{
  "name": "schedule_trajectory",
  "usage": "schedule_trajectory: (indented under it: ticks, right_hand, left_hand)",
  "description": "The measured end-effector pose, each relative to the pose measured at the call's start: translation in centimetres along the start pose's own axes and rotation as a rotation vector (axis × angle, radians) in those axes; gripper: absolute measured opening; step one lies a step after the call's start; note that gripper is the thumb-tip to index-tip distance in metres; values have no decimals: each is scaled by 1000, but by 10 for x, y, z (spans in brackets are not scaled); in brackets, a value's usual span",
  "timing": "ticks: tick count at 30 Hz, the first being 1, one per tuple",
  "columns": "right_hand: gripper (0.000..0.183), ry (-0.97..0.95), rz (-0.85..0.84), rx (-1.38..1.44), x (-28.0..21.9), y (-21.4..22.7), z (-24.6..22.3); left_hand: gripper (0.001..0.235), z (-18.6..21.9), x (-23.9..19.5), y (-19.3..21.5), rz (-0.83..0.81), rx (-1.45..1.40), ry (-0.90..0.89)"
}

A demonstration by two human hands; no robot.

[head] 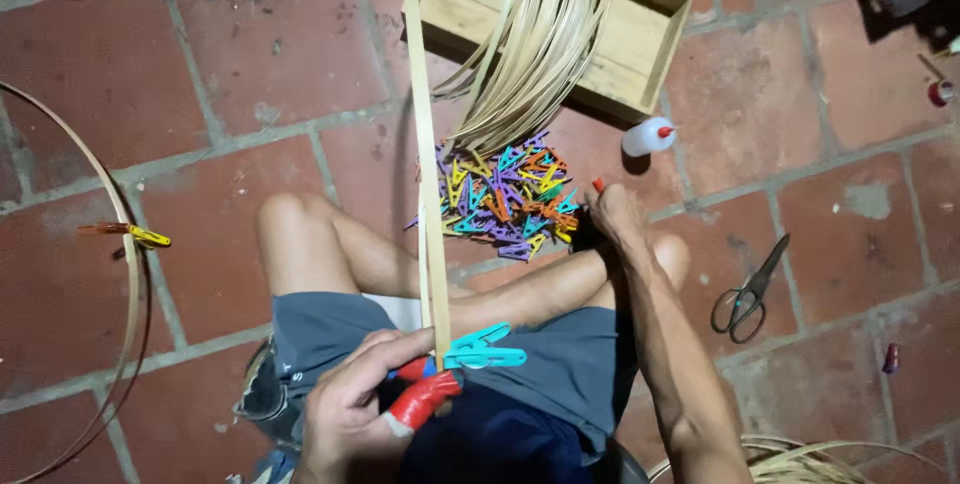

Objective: The person sits on a tiled floor and repeatedly joins thin bamboo strips end-to-end using a small bottle of liquid adhesive and colorful plastic clips. They apply glue to the overlapping ends, press them together, and secure each joint with a clip before setting the joined strip aside.

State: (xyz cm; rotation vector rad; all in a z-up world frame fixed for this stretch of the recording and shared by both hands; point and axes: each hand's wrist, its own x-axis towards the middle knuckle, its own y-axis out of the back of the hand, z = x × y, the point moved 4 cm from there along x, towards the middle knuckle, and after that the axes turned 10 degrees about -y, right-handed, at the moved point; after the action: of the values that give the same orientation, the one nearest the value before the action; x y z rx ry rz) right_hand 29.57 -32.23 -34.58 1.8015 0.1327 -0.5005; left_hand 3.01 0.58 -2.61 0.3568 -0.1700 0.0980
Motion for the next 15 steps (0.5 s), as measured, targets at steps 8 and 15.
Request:
schedule_trajectory:
  ticks: [8, 15]
  right_hand:
    - [38, 145, 78, 425, 1, -5, -22]
    - [43, 439, -140, 852, -99, 188, -117]
  left_hand:
    - [74, -10, -10, -19, 78, -834, 460]
    - [91, 3, -6, -16, 83, -604, 251]
